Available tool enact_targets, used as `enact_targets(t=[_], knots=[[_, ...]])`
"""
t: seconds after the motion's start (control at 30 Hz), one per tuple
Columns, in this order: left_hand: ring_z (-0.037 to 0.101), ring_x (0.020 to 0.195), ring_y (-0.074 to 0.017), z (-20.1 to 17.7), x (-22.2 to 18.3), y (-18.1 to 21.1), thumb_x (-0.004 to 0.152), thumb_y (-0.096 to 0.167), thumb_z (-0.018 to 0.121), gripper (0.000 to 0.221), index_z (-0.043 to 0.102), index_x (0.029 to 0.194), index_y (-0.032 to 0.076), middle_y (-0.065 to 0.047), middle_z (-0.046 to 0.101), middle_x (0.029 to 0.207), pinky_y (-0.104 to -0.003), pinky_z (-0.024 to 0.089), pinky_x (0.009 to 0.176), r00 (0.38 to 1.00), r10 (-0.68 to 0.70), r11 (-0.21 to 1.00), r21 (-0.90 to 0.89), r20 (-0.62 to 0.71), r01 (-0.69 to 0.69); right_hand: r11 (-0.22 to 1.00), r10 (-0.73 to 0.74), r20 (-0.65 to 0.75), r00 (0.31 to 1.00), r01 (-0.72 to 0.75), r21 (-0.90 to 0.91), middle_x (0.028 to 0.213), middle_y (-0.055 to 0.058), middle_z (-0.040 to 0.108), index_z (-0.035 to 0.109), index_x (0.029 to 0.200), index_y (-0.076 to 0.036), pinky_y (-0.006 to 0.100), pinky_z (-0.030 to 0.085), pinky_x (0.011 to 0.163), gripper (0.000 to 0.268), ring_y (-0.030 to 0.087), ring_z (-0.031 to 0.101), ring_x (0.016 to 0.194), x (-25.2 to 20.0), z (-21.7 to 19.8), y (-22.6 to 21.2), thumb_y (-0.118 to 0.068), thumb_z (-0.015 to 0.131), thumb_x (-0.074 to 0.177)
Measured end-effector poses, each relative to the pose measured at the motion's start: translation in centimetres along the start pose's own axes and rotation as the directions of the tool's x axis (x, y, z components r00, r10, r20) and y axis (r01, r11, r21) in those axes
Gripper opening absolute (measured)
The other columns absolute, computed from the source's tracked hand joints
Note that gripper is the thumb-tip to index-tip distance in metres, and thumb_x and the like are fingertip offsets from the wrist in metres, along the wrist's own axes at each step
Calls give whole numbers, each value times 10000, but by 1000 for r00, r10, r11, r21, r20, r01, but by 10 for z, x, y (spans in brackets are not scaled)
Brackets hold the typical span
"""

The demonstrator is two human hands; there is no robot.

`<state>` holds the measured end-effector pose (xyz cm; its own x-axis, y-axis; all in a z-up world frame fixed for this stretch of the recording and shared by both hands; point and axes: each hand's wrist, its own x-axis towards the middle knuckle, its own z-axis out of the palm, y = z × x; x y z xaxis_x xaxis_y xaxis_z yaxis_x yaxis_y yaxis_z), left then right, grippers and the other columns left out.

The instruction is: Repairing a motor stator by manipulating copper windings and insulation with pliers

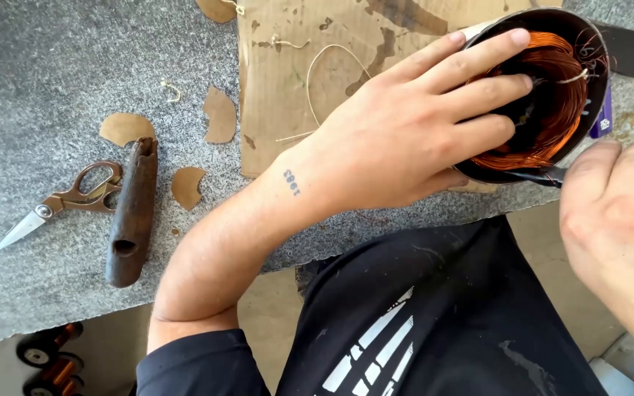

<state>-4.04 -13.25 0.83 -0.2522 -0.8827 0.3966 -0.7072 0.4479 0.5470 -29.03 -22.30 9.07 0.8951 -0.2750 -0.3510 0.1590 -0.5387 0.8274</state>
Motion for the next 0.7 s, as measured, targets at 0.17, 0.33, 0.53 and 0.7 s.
enact_targets(t=[0.17,0.33,0.53,0.7], knots=[[214,1453,-306,2,-1,-1,981,277,829,316,648,1167,96,-108,549,1451,-520,271,1241,1000,5,1000,6,-15,-5,996,0,-37,999,3,90,909,100,454,673,1192,-14,307,287,741,183,199,424,787,-3,15,-5,-53,511,1117],[213,1455,-301,3,-1,-3,958,279,830,335,647,1173,99,-108,546,1455,-521,269,1241,1000,8,1000,-5,-18,-8,978,-41,-46,998,49,205,858,80,403,660,1149,-49,340,306,776,174,221,439,796,-10,41,-2,-60,519,1050],[216,1454,-276,3,0,-4,956,324,828,329,656,1156,128,-84,550,1445,-521,305,1224,1000,-1,1000,-16,-22,1,952,-131,-101,986,153,266,808,60,407,656,1139,-67,355,323,761,193,227,433,755,-5,57,8,-80,516,1006],[222,1457,-264,1,-1,-7,937,358,867,386,642,1169,148,-64,541,1454,-515,320,1221,1000,1,1000,-26,-3,-1,884,-236,-229,944,306,352,733,51,409,670,1138,-68,378,319,676,198,235,424,664,7,79,19,-52,528,1002]])
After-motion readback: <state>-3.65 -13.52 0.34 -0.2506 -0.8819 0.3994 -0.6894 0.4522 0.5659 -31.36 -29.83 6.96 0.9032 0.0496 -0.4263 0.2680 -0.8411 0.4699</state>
